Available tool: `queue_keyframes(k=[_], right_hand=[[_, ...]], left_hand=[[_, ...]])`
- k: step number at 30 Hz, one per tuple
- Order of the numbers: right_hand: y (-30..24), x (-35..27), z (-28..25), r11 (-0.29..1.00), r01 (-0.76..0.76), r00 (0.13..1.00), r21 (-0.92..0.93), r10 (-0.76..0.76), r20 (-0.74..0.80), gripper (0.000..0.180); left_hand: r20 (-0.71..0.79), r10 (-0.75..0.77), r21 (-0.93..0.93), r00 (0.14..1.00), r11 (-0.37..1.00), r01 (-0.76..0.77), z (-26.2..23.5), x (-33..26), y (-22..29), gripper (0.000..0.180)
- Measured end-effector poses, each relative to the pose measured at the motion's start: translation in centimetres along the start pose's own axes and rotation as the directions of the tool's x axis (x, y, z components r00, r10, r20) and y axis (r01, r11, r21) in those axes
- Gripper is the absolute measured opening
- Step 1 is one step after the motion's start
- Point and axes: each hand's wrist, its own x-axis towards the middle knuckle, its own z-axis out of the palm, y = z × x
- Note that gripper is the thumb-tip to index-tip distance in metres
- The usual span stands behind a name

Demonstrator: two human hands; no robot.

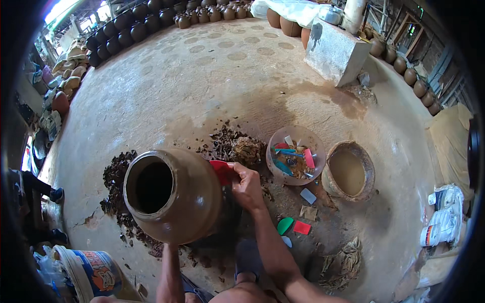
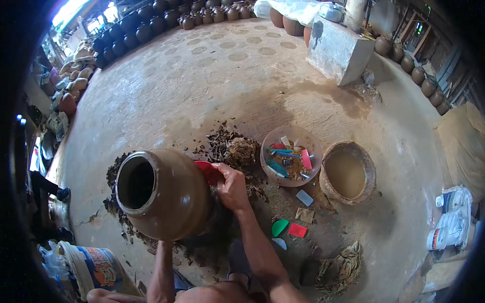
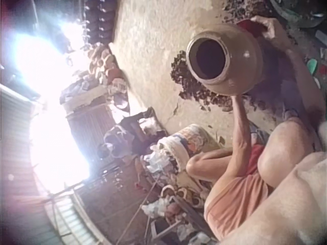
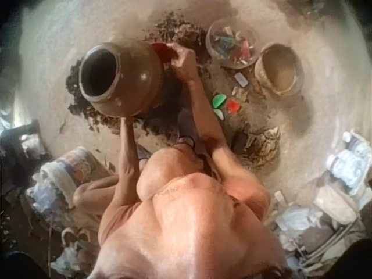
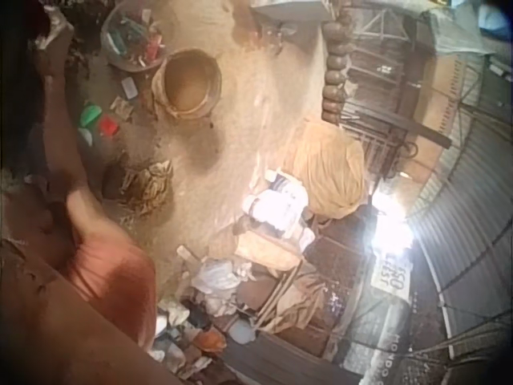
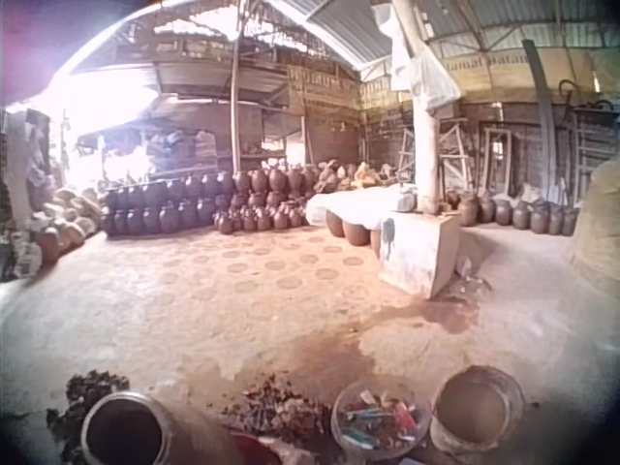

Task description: The person smoothes the surface and shapes the neck of a clay pot using a scraper and a damp sponge while it rotates on a manual wheel.

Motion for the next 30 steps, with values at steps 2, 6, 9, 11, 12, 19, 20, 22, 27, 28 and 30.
queue_keyframes(k=[2,6,9,11,12,19,20,22,27,28,30], right_hand=[[-0.3,-0.7,0.9,0.995,0.087,0.994,-0.041,-0.090,-0.062,0.048],[2.9,-2.8,-1.5,0.966,0.127,0.971,-0.224,-0.167,-0.169,0.044],[-0.9,-3.1,1.7,0.987,0.142,0.970,-0.075,-0.153,-0.187,0.041],[-0.8,-3.3,1.6,0.985,0.134,0.967,-0.113,-0.155,-0.203,0.042],[-0.6,-3.5,1.4,0.985,0.121,0.965,-0.123,-0.146,-0.218,0.042],[-0.7,-5.7,1.1,0.981,0.122,0.949,-0.148,-0.159,-0.271,0.044],[-0.4,-6.3,0.7,0.985,0.110,0.949,-0.135,-0.145,-0.281,0.045],[-0.9,-6.9,0.8,0.989,0.093,0.950,-0.114,-0.122,-0.287,0.046],[-2.3,-7.6,2.5,0.972,0.153,0.936,-0.178,-0.200,-0.291,0.049],[-1.8,-7.9,2.3,0.956,0.157,0.924,-0.246,-0.230,-0.305,0.035],[-5.3,-7.5,6.3,0.956,0.235,0.920,-0.173,-0.276,-0.278,0.022]], left_hand=[[0.019,0.124,-0.068,0.992,0.990,-0.123,-0.6,-2.8,-3.4,0.078],[-0.057,-0.515,0.142,0.855,0.843,0.518,9.5,-17.6,-3.6,0.070],[0.318,-0.598,-0.013,0.736,0.773,0.634,2.6,-14.8,-1.8,0.065],[0.398,-0.349,-0.037,0.849,0.918,0.395,0.1,-10.2,0.1,0.062],[0.276,-0.283,0.032,0.919,0.958,0.285,1.5,-9.0,0.8,0.060],[-0.157,-0.078,0.040,0.985,0.996,0.085,8.0,-15.6,-1.9,0.069],[0.008,-0.419,0.104,0.908,0.903,0.416,7.9,-17.3,-1.8,0.067],[0.128,-0.647,0.243,0.752,0.755,0.609,5.4,-16.3,-1.0,0.062],[0.236,-0.088,0.319,0.968,0.948,0.008,1.4,-6.3,2.5,0.051],[0.028,0.033,0.229,0.999,0.973,-0.039,4.9,-8.0,-0.6,0.050],[-0.313,0.235,0.238,0.920,0.957,-0.164,-3.9,-7.3,-1.4,0.058]])
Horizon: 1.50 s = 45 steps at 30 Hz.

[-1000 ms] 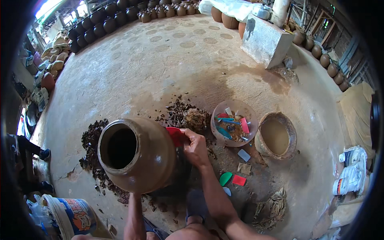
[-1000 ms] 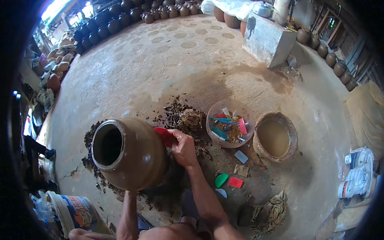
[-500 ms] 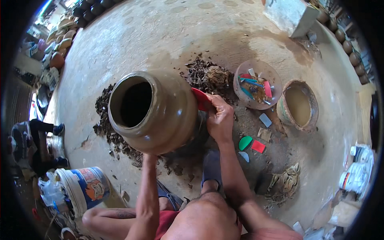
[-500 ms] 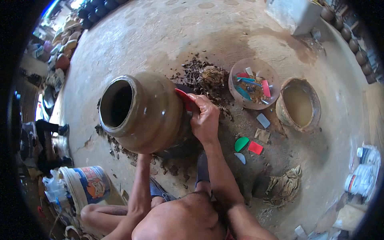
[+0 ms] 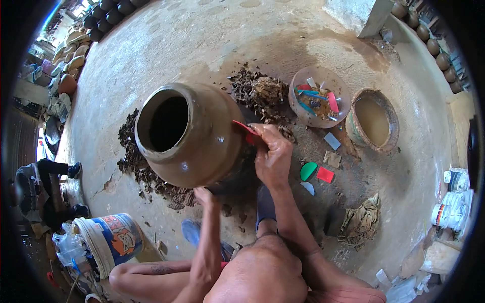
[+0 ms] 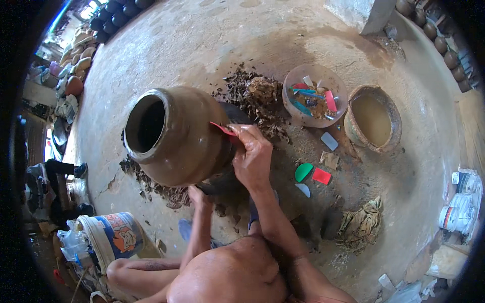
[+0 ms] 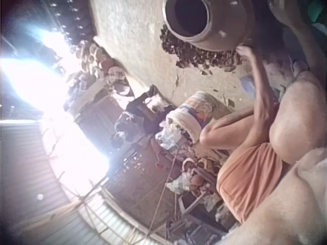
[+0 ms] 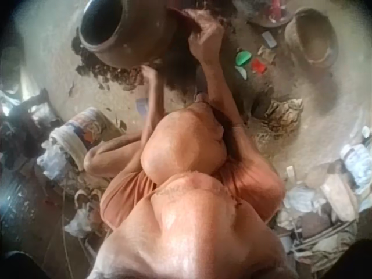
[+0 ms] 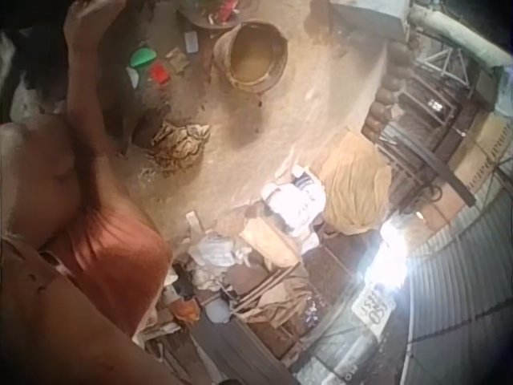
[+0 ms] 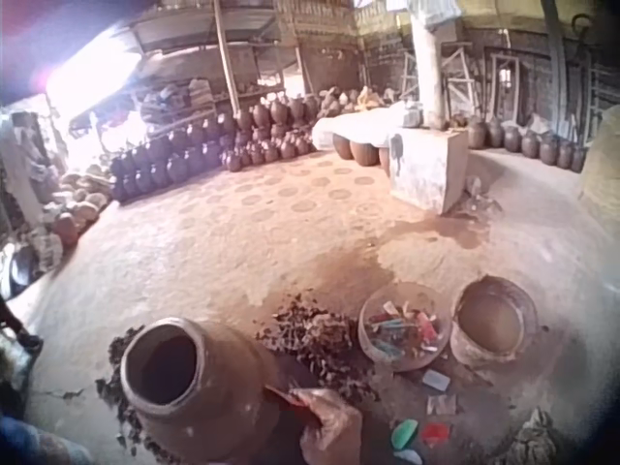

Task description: The person smoothes the surface and shapes the neck of a clay pot using a scraper and a damp sponge while it rotates on a manual wheel.

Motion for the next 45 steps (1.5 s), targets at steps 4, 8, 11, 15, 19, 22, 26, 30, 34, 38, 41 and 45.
queue_keyframes(k=[4,8,11,15,19,22,26,30,34,38,41,45], right_hand=[[3.6,-0.5,-4.5,0.984,-0.020,0.998,-0.178,0.009,-0.064,0.027],[1.8,-1.0,-2.9,0.988,-0.054,0.997,-0.143,0.045,-0.065,0.032],[1.7,-1.6,-1.5,0.989,-0.011,0.999,-0.146,0.006,-0.038,0.033],[2.3,-2.1,-2.2,0.988,-0.037,0.997,-0.152,0.027,-0.070,0.034],[3.1,-1.3,-3.9,0.977,-0.081,0.994,-0.195,0.065,-0.087,0.040],[1.9,-1.9,-1.9,0.991,-0.077,0.995,-0.112,0.069,-0.074,0.040],[2.7,-2.1,-2.7,0.976,-0.029,0.996,-0.214,0.010,-0.087,0.039],[3.2,-1.7,-3.5,0.985,0.012,0.994,-0.170,-0.030,-0.104,0.049],[2.0,-1.7,-3.3,0.982,-0.011,0.995,-0.189,-0.009,-0.104,0.045],[2.4,-2.6,-2.5,0.985,-0.020,0.997,-0.169,0.007,-0.079,0.048],[2.6,-2.7,-2.6,0.963,-0.020,0.998,-0.268,0.005,-0.056,0.051],[3.2,-2.1,-3.6,0.968,0.031,0.992,-0.247,-0.060,-0.112,0.056]], left_hand=[[0.328,-0.705,0.152,0.628,0.696,0.702,7.9,-14.0,1.9,0.074],[0.569,-0.358,-0.012,0.740,0.896,0.444,5.9,-3.1,5.2,0.068],[0.360,0.168,0.069,0.918,0.976,-0.206,4.8,-2.4,3.9,0.056],[0.166,-0.464,-0.062,0.870,0.876,0.479,6.8,-12.4,1.3,0.076],[0.554,-0.611,0.178,0.565,0.750,0.637,7.3,-8.1,4.8,0.098],[0.586,-0.147,0.017,0.797,0.985,0.170,5.1,0.2,6.0,0.089],[-0.054,-0.384,-0.014,0.922,0.923,0.384,10.2,-8.9,2.8,0.081],[0.490,-0.712,0.281,0.503,0.675,0.683,6.4,-13.0,3.0,0.088],[0.611,-0.160,0.011,0.775,0.981,0.194,7.5,-2.9,8.3,0.076],[0.115,0.004,0.138,0.993,0.990,-0.020,9.6,-6.8,4.8,0.070],[0.240,-0.614,0.103,0.752,0.786,0.609,8.7,-14.3,2.1,0.070],[0.538,-0.603,0.148,0.589,0.755,0.639,8.3,-11.1,3.5,0.079]])
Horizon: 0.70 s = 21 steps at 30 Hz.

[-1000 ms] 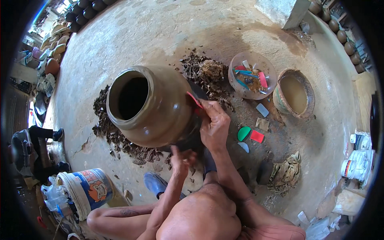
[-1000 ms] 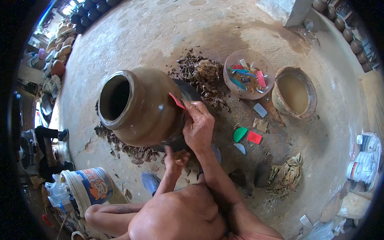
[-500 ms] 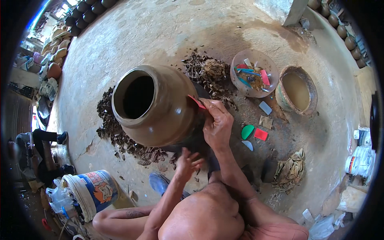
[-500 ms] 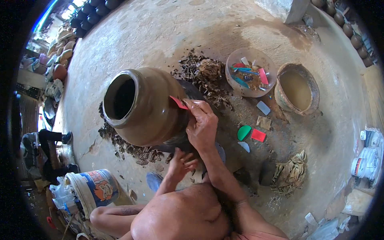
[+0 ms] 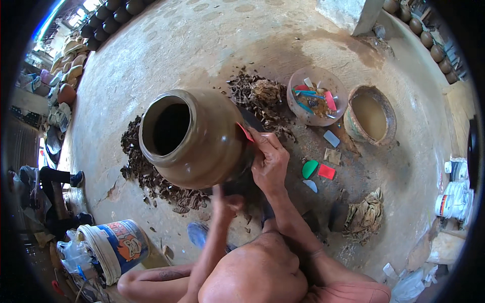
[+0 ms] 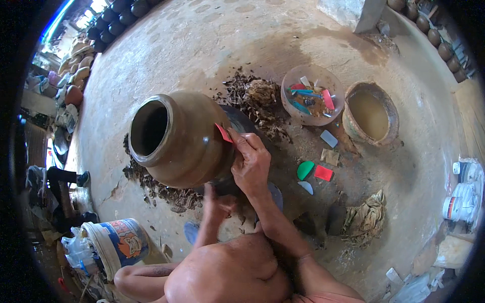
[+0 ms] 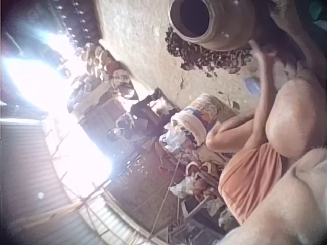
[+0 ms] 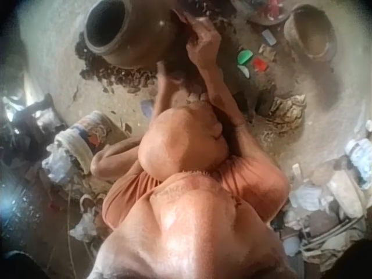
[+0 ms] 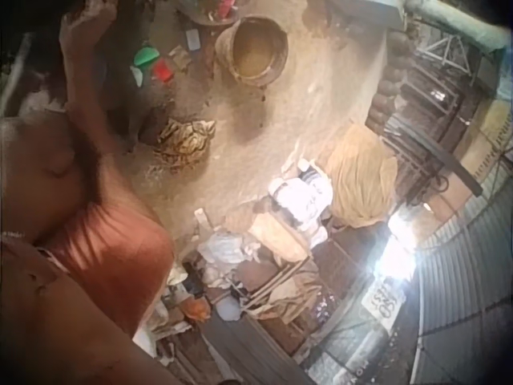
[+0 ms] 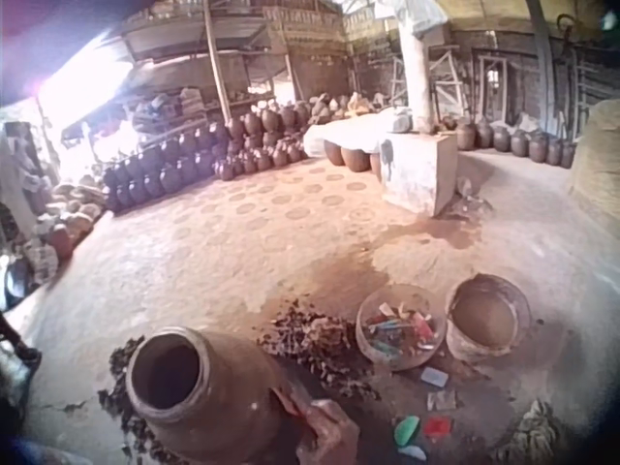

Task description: The person smoothes the surface and shapes the neck of a clay pot using a scraper and a damp sponge while it rotates on a manual wheel.

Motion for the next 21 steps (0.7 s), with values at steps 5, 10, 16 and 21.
queue_keyframes(k=[5,10,16,21], right_hand=[[-2.3,-0.7,1.6,0.995,-0.014,0.997,0.100,0.007,0.073,0.070],[-2.1,-1.3,0.4,1.000,-0.018,0.995,0.006,0.017,0.102,0.076],[-2.1,-0.8,0.1,0.999,0.017,0.995,0.046,-0.022,0.101,0.082],[-3.3,-0.9,1.6,0.995,0.019,0.993,0.093,-0.029,0.113,0.079]], left_hand=[[0.088,0.614,0.349,0.785,0.719,-0.601,-10.0,4.4,8.2,0.080],[-0.299,-0.037,-0.059,0.953,0.998,0.020,-1.1,0.2,-3.3,0.070],[-0.006,0.307,-0.004,0.952,0.952,-0.307,-6.3,3.6,8.1,0.062],[-0.395,0.477,-0.162,0.785,0.805,-0.571,-4.7,4.3,1.8,0.077]])
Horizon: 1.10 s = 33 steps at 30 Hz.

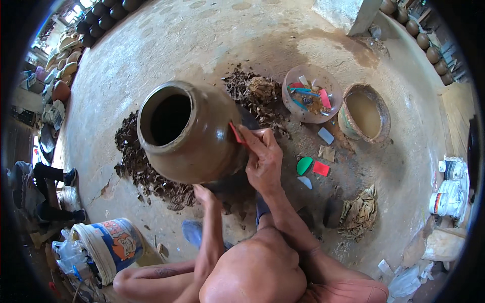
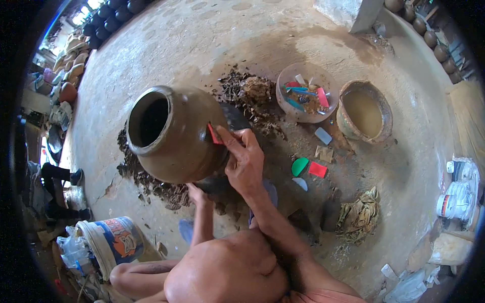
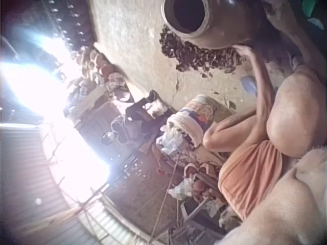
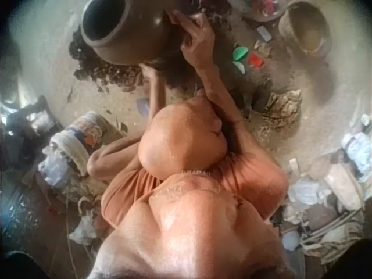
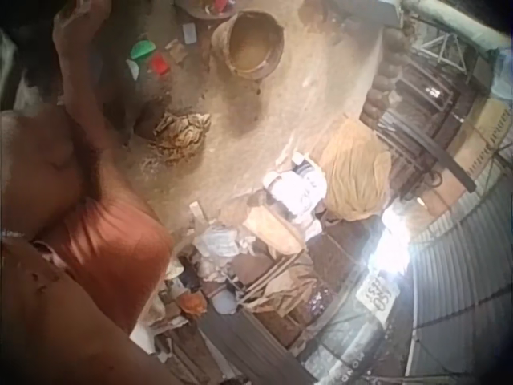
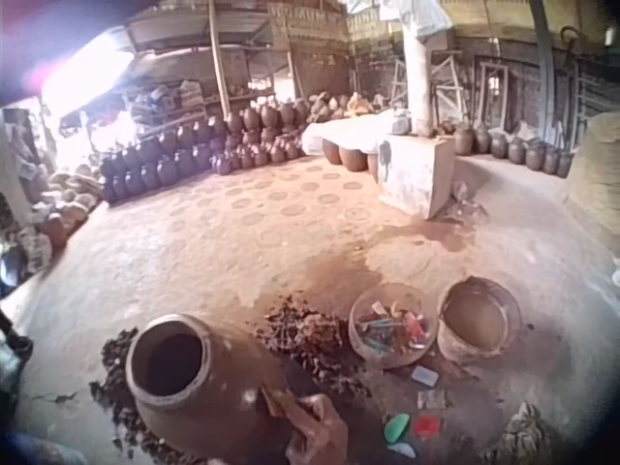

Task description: The person smoothes the surface and shapes the neck of a clay pot using a scraper and a damp sponge while it rotates on a manual wheel.

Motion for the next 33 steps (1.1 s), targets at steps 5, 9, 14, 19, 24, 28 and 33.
queue_keyframes(k=[5,9,14,19,24,28,33], right_hand=[[1.9,0.0,-2.2,0.994,-0.013,1.000,-0.108,0.015,0.015,0.082],[1.2,0.1,-2.1,0.996,0.002,1.000,-0.089,-0.001,0.005,0.081],[1.8,0.1,-2.6,0.989,-0.017,1.000,-0.146,0.019,0.010,0.080],[1.1,0.6,-2.6,0.994,-0.025,1.000,-0.104,0.026,0.008,0.079],[-1.0,0.2,-0.6,0.999,0.006,0.999,-0.040,-0.004,0.047,0.077],[1.8,0.5,-3.0,0.986,0.010,0.999,-0.168,-0.003,0.038,0.075],[0.6,0.4,-2.4,0.990,0.016,0.999,-0.138,-0.009,0.047,0.073]], left_hand=[[0.030,-0.680,0.379,0.732,0.686,0.621,3.9,-11.3,-1.6,0.086],[0.268,-0.400,0.315,0.877,0.896,0.312,2.3,1.7,6.2,0.067],[-0.107,-0.167,0.211,0.980,0.959,0.187,5.6,-5.8,-0.7,0.074],[-0.055,-0.646,0.380,0.761,0.691,0.614,4.4,-11.3,-0.1,0.082],[0.494,-0.061,0.364,0.867,0.920,-0.143,-0.8,3.4,6.9,0.071],[-0.029,-0.156,0.116,0.987,0.981,0.158,6.3,-6.7,-0.3,0.067],[0.100,-0.710,0.285,0.697,0.692,0.663,3.2,-11.7,-3.2,0.072]])
